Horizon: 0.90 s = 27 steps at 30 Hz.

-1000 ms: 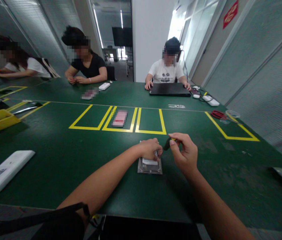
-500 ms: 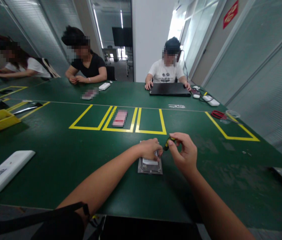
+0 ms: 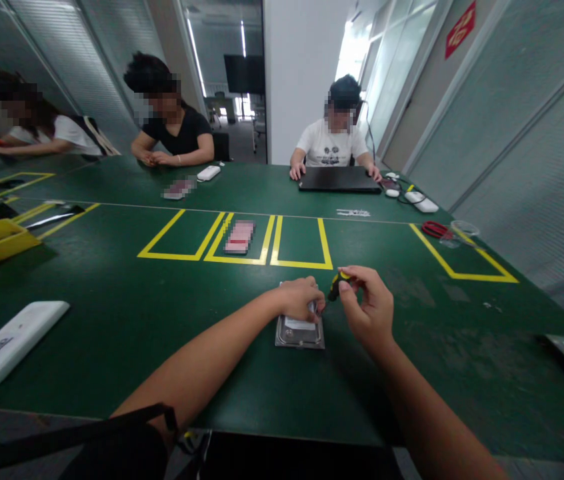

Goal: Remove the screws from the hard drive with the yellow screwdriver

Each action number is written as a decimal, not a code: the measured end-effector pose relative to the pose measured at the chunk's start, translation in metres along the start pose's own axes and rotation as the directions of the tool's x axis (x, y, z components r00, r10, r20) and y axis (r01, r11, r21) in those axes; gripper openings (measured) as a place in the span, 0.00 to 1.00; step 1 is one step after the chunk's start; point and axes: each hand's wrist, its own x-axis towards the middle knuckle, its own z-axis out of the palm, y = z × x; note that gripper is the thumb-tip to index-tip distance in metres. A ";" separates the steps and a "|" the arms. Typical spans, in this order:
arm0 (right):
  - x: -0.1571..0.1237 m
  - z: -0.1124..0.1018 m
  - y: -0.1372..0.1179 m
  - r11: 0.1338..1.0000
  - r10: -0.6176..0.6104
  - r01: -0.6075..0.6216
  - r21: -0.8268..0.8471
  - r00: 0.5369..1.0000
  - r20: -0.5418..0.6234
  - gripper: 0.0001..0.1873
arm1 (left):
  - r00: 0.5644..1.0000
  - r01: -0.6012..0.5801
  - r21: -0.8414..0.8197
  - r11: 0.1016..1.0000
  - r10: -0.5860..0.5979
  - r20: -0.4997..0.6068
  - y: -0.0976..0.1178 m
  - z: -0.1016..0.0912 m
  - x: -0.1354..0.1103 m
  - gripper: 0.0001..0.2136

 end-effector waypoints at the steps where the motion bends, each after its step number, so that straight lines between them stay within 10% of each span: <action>1: -0.001 0.000 0.001 1.000 0.011 -0.011 0.015 1.000 0.009 0.12 | 1.000 -0.001 0.004 1.000 0.001 0.000 0.000 0.000 0.000 0.15; 27: -0.003 0.000 0.005 0.999 0.050 -0.051 0.019 0.999 0.021 0.14 | 1.000 0.001 0.006 1.000 -0.001 0.007 0.001 -0.002 -0.003 0.15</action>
